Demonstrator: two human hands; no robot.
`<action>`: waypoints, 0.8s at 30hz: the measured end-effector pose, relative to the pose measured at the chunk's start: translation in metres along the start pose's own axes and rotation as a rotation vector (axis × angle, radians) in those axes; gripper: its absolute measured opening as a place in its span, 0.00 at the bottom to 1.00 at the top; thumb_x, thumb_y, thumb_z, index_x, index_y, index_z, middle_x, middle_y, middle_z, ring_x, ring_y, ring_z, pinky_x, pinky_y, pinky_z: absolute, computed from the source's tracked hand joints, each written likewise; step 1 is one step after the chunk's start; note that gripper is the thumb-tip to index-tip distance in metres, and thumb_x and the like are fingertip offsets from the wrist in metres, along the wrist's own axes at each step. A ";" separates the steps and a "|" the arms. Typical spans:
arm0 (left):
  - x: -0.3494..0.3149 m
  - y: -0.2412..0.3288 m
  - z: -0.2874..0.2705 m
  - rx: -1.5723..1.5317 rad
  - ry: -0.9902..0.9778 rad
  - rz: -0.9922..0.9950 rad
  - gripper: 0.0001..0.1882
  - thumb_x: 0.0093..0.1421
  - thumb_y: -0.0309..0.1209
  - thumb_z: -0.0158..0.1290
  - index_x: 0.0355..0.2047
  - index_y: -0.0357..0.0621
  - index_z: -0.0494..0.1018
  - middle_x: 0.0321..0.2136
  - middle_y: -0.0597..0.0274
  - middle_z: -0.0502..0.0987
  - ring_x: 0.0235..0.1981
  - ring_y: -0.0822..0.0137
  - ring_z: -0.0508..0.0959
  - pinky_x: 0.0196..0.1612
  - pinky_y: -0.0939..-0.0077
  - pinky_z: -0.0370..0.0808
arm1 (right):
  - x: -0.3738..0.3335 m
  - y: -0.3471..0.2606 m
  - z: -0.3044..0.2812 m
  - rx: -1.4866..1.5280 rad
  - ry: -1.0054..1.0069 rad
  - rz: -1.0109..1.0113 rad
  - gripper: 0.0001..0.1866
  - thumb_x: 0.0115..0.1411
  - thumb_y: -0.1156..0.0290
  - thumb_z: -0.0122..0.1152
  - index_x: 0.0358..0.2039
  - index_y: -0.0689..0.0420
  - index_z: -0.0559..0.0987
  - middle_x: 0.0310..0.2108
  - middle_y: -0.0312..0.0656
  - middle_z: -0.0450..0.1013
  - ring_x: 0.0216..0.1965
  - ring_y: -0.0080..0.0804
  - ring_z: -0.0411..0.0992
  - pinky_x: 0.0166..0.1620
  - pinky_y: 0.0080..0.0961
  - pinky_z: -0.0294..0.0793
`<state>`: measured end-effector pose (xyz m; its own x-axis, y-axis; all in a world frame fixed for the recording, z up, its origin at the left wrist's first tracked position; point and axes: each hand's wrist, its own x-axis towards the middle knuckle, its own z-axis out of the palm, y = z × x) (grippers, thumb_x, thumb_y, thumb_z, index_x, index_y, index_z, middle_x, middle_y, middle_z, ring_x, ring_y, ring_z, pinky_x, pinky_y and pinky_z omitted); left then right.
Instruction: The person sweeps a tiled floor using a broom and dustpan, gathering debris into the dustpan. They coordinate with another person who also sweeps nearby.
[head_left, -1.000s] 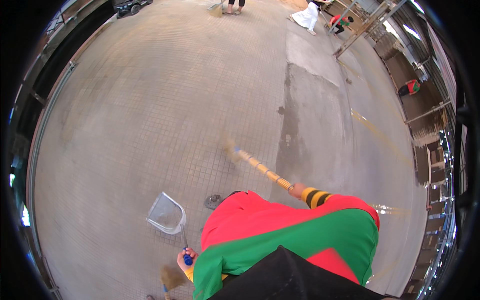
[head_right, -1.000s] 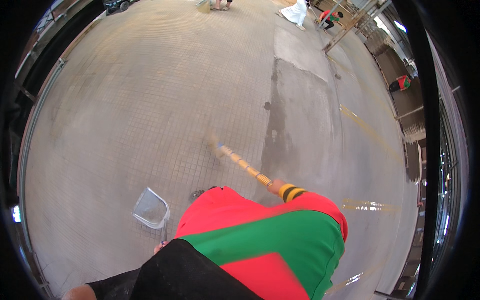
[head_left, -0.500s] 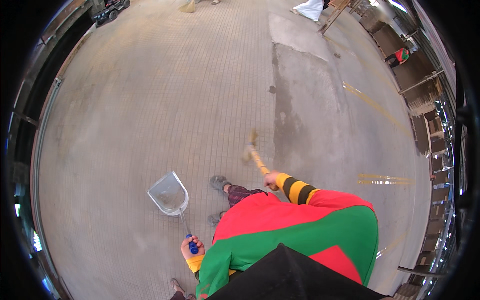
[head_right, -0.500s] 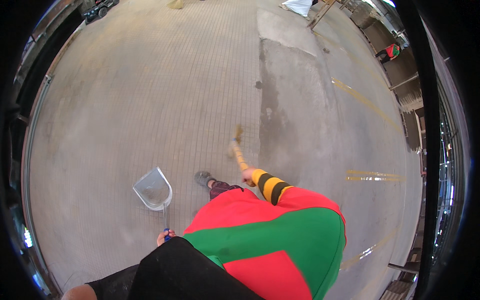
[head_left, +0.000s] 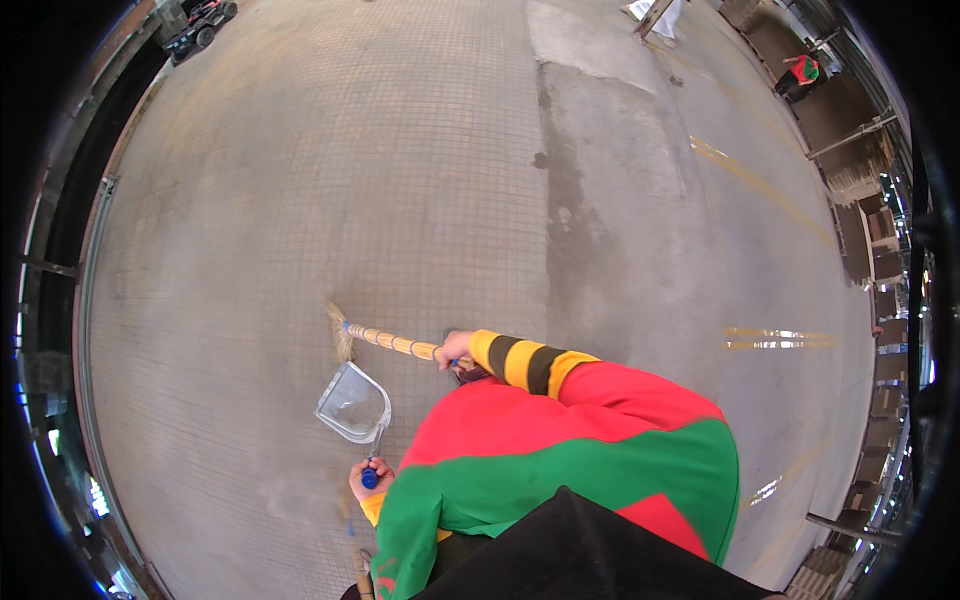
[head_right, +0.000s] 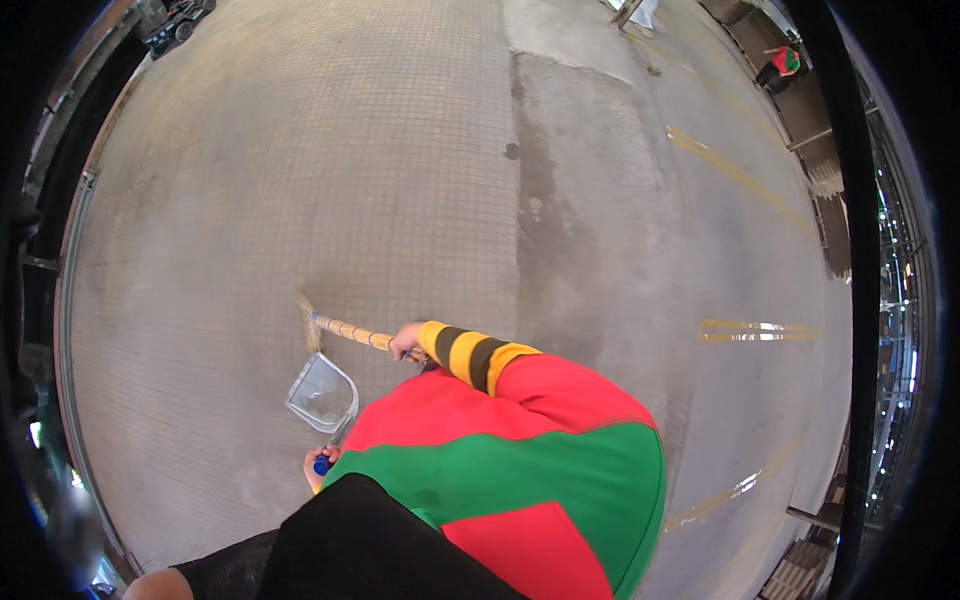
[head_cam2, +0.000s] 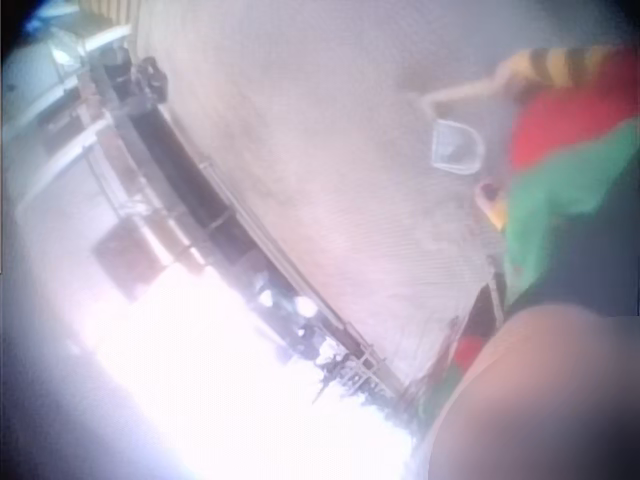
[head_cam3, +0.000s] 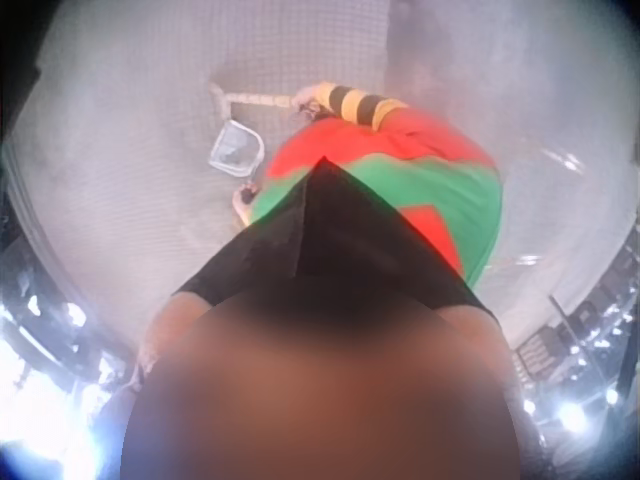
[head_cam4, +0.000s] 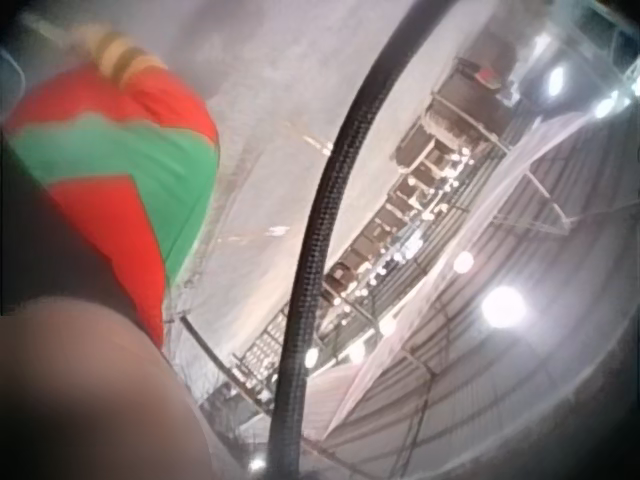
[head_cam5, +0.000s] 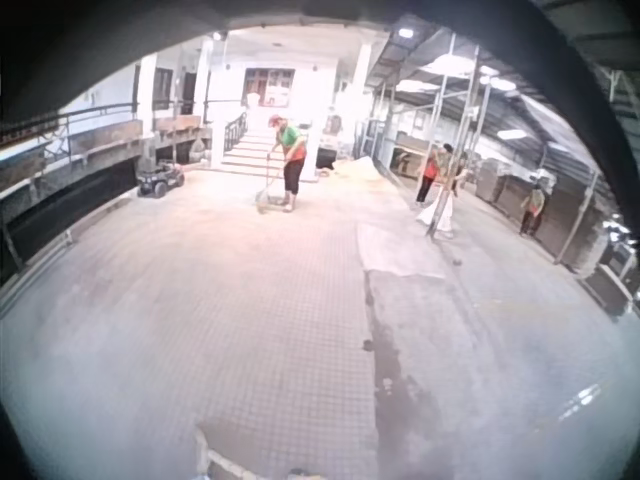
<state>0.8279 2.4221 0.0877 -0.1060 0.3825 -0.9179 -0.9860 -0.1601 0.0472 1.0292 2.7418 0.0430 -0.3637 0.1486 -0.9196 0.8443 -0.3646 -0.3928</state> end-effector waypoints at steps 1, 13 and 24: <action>0.004 0.002 0.007 -0.005 0.005 -0.001 0.07 0.43 0.23 0.48 0.22 0.39 0.62 0.18 0.59 0.67 0.17 0.70 0.68 0.16 0.82 0.63 | -0.007 0.005 -0.022 -0.024 0.010 -0.026 0.05 0.45 0.73 0.61 0.23 0.60 0.75 0.12 0.39 0.66 0.12 0.27 0.64 0.16 0.30 0.62; -0.032 -0.036 0.051 -0.106 -0.014 0.302 0.05 0.44 0.21 0.46 0.22 0.39 0.61 0.19 0.58 0.67 0.17 0.70 0.68 0.14 0.83 0.64 | -0.139 0.148 -0.117 0.620 0.297 -0.061 0.07 0.47 0.76 0.61 0.20 0.62 0.70 0.14 0.39 0.67 0.14 0.26 0.66 0.16 0.28 0.64; -0.040 -0.049 -0.012 -0.121 -0.130 0.399 0.05 0.46 0.24 0.45 0.20 0.41 0.59 0.14 0.61 0.62 0.14 0.68 0.63 0.13 0.80 0.60 | -0.118 0.130 -0.141 0.567 0.395 0.152 0.08 0.45 0.79 0.59 0.22 0.58 0.67 0.15 0.37 0.66 0.14 0.28 0.67 0.16 0.31 0.64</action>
<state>0.8815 2.4037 0.1176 -0.4988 0.3793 -0.7793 -0.8431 -0.4210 0.3347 1.2376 2.8069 0.0997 0.0023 0.3410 -0.9401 0.4998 -0.8146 -0.2943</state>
